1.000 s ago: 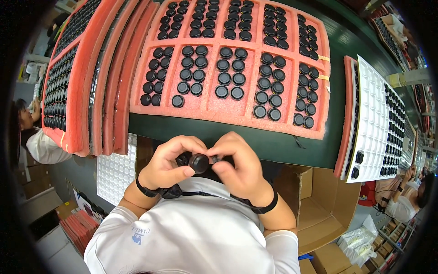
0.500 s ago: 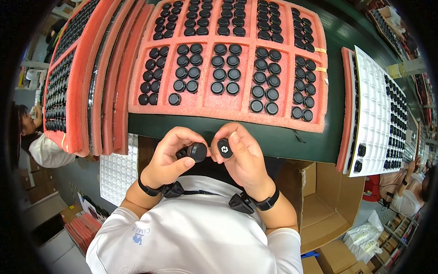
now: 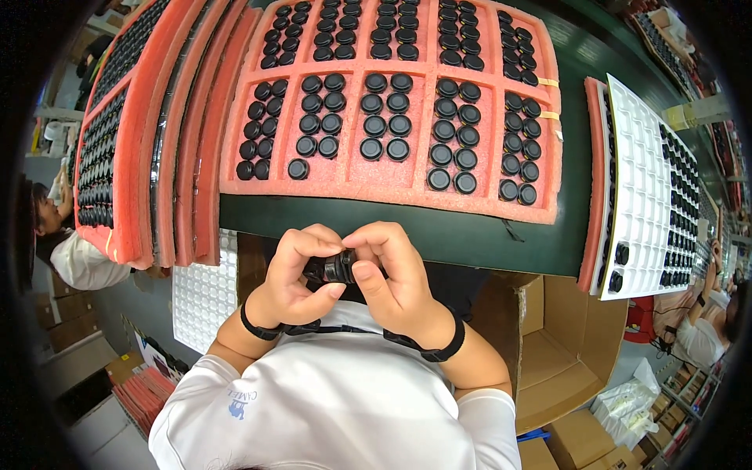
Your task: The person picks up a black component from a pink foam tray, rotates it by hand, and places it into a white plastic tray. After emptying the pink foam tray, the person moves it aside, retrieves a new pink foam tray from a stack, and resumes the process.
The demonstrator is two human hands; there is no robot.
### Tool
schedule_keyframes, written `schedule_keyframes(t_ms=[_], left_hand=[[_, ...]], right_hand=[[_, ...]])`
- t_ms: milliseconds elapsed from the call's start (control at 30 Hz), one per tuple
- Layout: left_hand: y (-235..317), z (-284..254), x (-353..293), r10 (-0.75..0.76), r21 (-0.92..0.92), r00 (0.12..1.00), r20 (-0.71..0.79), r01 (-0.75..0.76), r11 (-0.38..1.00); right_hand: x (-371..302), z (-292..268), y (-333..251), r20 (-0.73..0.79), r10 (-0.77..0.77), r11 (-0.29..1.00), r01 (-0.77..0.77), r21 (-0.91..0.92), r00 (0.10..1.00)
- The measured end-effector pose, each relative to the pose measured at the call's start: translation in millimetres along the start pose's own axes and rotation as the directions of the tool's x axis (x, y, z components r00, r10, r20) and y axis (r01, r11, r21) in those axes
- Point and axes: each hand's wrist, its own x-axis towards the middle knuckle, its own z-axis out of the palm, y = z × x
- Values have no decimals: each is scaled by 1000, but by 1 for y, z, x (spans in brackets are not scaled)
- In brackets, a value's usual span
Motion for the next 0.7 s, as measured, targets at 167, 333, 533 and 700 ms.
schedule_keyframes(t_ms=[167, 333, 533, 700], left_hand=[[-1, -1, -1, 44, 41, 999, 22, -45, 998], [2, -3, -2, 8, 18, 999, 42, -9, 1000], [-2, -3, -2, 48, -65, 998, 38, -45, 997], [-1, -4, -2, 56, 14, 998, 38, -57, 998]], right_hand=[[-2, 5, 6, -8, 43, 995, -44, -95, 999], [0, 2, 5, -9, 108, 984, -105, 146, 994], [2, 0, 1, 1, 85, 967, -83, 240, 996], [3, 4, 8, 68, -35, 998, 38, -50, 997]])
